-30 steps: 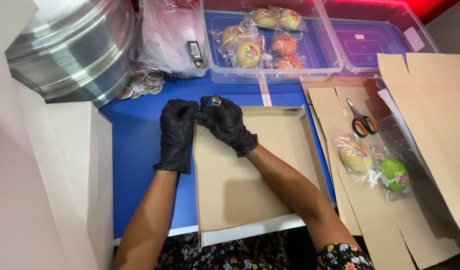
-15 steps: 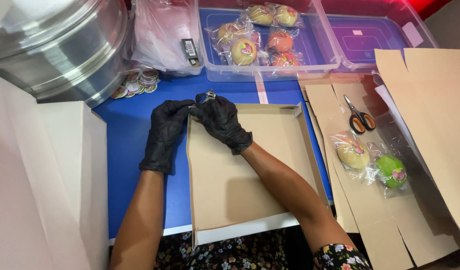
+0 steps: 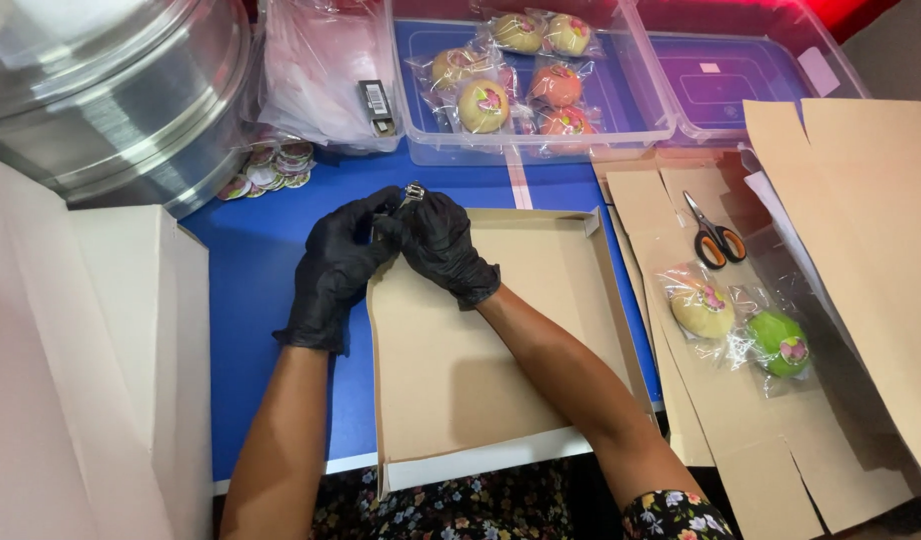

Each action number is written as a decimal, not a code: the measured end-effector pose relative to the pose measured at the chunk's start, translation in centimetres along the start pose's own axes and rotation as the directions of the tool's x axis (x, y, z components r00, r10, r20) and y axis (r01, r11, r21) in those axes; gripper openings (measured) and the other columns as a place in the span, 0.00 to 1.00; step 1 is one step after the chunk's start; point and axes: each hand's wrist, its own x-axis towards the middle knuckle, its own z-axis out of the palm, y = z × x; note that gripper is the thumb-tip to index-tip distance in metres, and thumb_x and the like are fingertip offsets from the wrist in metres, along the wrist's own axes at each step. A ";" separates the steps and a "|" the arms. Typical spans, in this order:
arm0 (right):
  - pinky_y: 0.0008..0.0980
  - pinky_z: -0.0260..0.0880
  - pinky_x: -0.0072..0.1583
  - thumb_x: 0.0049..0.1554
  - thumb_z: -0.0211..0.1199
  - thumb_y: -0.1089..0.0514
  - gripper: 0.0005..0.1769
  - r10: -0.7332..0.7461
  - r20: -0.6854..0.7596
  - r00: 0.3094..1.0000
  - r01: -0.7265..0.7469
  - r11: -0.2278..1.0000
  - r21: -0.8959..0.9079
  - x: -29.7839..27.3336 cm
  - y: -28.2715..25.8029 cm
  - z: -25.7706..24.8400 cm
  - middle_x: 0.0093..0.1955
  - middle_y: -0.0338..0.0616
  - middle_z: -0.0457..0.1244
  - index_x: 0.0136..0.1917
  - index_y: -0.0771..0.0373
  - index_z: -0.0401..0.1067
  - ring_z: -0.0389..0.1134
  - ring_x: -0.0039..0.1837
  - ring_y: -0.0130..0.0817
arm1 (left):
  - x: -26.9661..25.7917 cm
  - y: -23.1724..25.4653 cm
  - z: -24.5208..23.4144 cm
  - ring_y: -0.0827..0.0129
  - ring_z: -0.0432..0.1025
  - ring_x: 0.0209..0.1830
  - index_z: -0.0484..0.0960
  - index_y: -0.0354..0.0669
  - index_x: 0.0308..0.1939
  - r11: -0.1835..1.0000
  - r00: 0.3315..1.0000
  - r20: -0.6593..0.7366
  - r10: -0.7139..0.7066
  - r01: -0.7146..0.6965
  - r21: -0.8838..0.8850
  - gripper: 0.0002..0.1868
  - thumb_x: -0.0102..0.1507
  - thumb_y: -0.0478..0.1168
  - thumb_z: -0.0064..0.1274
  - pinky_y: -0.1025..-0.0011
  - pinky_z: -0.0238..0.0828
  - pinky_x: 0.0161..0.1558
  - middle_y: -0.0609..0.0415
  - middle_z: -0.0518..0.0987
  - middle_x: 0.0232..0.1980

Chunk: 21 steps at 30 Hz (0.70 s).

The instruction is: Assembling a cardboard pastry box by folding the pre-cut flaps and securing the corners with a manual stapler.

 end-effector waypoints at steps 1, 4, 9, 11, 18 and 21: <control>0.41 0.75 0.49 0.55 0.70 0.56 0.09 -0.004 -0.005 1.000 0.004 1.000 -0.013 -0.1 0.1 0.2 0.36 0.48 0.69 0.41 0.63 0.74 0.72 0.44 0.52 | -0.2 0.9 0.0 0.61 0.75 0.61 0.81 0.53 0.64 1.000 1.000 -0.005 -0.029 0.029 -0.003 0.33 0.54 0.32 0.63 0.65 0.72 0.63 0.51 0.82 0.59; 0.42 0.75 0.51 0.55 0.71 0.56 0.11 -0.010 -0.013 1.000 0.010 0.999 -0.042 -0.8 0.5 0.6 0.37 0.50 0.69 0.42 0.65 0.75 0.71 0.45 0.53 | -0.5 2.1 -0.1 0.59 0.78 0.58 0.84 0.50 0.60 0.999 0.999 -0.017 -0.049 0.050 0.017 0.29 0.54 0.34 0.66 0.64 0.75 0.60 0.49 0.84 0.55; 0.43 0.74 0.53 0.54 0.71 0.55 0.13 -0.017 -0.023 1.000 0.015 0.997 -0.076 -1.7 1.3 1.6 0.39 0.53 0.69 0.43 0.67 0.75 0.71 0.47 0.54 | -1.3 4.7 0.0 0.53 0.78 0.57 0.85 0.45 0.57 0.995 0.997 -0.058 -0.053 0.057 0.085 0.22 0.58 0.34 0.61 0.59 0.75 0.59 0.45 0.85 0.53; 0.44 0.74 0.54 0.54 0.71 0.54 0.14 -0.023 -0.033 0.999 0.020 0.995 -0.101 -1.8 1.7 2.0 0.40 0.54 0.69 0.45 0.68 0.75 0.71 0.48 0.55 | -0.7 3.9 0.1 0.53 0.77 0.58 0.86 0.45 0.56 0.994 0.996 -0.056 -0.075 0.079 0.079 0.22 0.57 0.35 0.62 0.59 0.75 0.59 0.46 0.85 0.53; 0.45 0.73 0.57 0.53 0.72 0.53 0.18 -0.045 -0.052 0.998 0.037 0.989 -0.144 -2.7 2.5 2.9 0.42 0.57 0.69 0.47 0.71 0.75 0.70 0.51 0.57 | -1.2 4.5 0.5 0.49 0.77 0.58 0.86 0.45 0.54 0.998 0.995 -0.088 -0.048 0.053 0.047 0.19 0.58 0.33 0.62 0.56 0.75 0.58 0.43 0.85 0.52; 0.45 0.73 0.58 0.53 0.73 0.52 0.20 -0.056 -0.064 0.996 0.045 0.985 -0.165 -3.0 2.8 3.5 0.43 0.59 0.68 0.48 0.72 0.75 0.70 0.52 0.58 | -1.3 4.6 0.4 0.51 0.77 0.58 0.86 0.45 0.54 0.999 0.995 -0.086 -0.051 0.053 0.015 0.18 0.59 0.34 0.61 0.56 0.76 0.58 0.44 0.85 0.52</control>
